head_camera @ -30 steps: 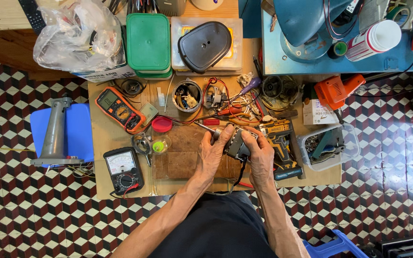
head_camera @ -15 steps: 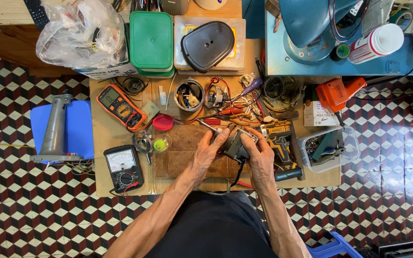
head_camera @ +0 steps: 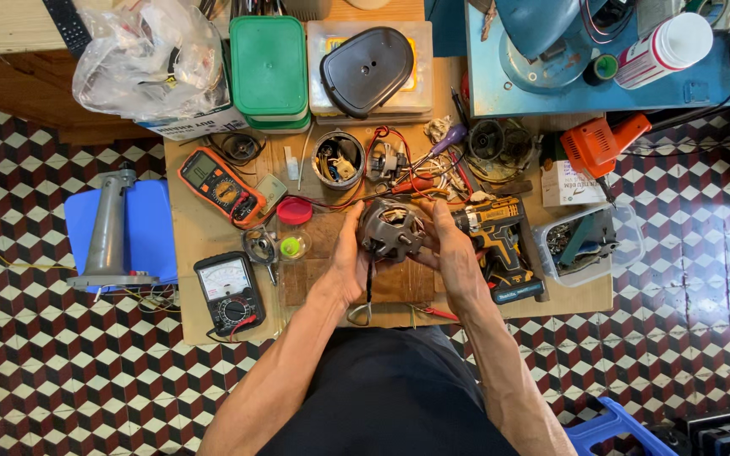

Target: The person lubricates a motor shaft with oil from a bottle, then inserts a metal component into the motor housing. They rotate the shaft by hand and use a cordless drill to spin the motor, testing its operation on a cluttered workbench.

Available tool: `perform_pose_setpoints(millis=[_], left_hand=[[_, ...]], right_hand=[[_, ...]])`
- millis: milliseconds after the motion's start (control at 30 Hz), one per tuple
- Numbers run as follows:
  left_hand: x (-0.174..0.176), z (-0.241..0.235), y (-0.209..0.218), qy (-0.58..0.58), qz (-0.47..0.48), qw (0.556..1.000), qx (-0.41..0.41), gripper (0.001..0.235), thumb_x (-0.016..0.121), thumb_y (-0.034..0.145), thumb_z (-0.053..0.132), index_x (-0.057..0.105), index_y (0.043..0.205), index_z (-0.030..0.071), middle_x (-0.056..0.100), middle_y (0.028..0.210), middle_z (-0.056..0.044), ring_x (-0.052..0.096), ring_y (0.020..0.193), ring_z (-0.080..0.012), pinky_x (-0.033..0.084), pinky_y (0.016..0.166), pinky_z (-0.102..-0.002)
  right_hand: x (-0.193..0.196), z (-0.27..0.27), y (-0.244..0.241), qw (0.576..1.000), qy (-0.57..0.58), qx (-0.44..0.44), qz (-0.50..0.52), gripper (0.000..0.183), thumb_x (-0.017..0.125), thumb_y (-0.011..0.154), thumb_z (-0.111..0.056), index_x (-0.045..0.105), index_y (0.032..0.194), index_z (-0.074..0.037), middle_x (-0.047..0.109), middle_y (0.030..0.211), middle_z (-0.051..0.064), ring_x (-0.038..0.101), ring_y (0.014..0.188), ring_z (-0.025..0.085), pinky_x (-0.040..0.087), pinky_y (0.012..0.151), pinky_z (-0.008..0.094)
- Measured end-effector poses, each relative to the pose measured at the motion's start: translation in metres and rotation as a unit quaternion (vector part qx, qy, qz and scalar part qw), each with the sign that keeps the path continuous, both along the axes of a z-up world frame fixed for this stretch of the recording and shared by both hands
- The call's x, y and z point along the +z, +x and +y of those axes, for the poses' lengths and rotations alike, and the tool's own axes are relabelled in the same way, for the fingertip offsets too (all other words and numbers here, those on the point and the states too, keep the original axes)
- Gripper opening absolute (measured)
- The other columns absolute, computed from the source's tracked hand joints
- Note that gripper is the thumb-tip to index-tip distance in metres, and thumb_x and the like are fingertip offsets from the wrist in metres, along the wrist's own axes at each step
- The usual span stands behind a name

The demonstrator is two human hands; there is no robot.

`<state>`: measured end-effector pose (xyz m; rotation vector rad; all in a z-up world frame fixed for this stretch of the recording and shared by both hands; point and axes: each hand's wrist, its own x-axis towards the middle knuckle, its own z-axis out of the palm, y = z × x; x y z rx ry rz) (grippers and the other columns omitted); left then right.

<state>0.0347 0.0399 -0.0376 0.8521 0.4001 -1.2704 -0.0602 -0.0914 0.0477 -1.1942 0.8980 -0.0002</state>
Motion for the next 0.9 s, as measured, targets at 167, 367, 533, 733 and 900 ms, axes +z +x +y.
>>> perform_pose_setpoints(millis=[167,367,533,733,900], left_hand=[[0.007,0.01,-0.002,-0.095,0.059,0.994,0.02,0.066,0.042,0.1,0.065,0.066,0.128,0.01,0.074,0.111,-0.011,0.074,0.093,-0.0231,0.063,0.077,-0.041],[0.025,0.013,-0.003,-0.146,0.074,0.987,0.007,0.07,0.039,0.098,0.065,0.065,0.124,0.006,0.074,0.11,-0.016,0.074,0.096,-0.0281,0.065,0.082,-0.04],[0.036,0.013,-0.011,-0.04,-0.004,0.999,-0.006,0.069,0.035,0.096,0.068,0.068,0.121,0.013,0.075,0.107,-0.007,0.071,0.094,-0.0188,0.062,0.078,-0.039],[0.029,0.011,-0.024,-0.071,-0.053,0.996,0.023,0.053,0.045,0.101,0.059,0.065,0.123,0.015,0.072,0.114,-0.001,0.068,0.103,-0.0128,0.054,0.091,-0.034],[0.022,0.007,-0.033,-0.035,-0.072,0.997,-0.008,0.056,0.047,0.099,0.061,0.065,0.125,0.016,0.071,0.112,-0.002,0.066,0.102,-0.0132,0.053,0.089,-0.034]], right_hand=[[0.008,0.001,-0.017,0.997,-0.065,-0.03,-0.016,0.066,0.038,0.101,-0.049,0.044,0.15,-0.006,0.062,0.137,0.015,0.07,0.099,0.022,0.061,0.083,0.033],[0.011,0.019,-0.043,0.971,-0.226,-0.07,0.016,0.047,0.056,0.103,-0.03,0.058,0.142,-0.002,0.071,0.126,0.016,0.072,0.096,0.018,0.062,0.079,0.03],[0.016,0.035,-0.055,0.965,-0.26,-0.003,0.009,0.058,0.068,0.096,-0.029,0.052,0.145,-0.004,0.067,0.131,0.015,0.067,0.116,0.02,0.057,0.097,0.031],[0.013,0.052,-0.059,0.973,-0.23,-0.007,-0.021,0.077,0.078,0.085,-0.027,0.043,0.149,0.0,0.064,0.135,0.018,0.067,0.121,0.023,0.057,0.1,0.034],[0.003,0.053,-0.071,0.977,-0.213,-0.031,0.003,0.078,0.078,0.083,-0.022,0.041,0.149,-0.001,0.06,0.137,0.016,0.066,0.122,0.024,0.058,0.101,0.033]])
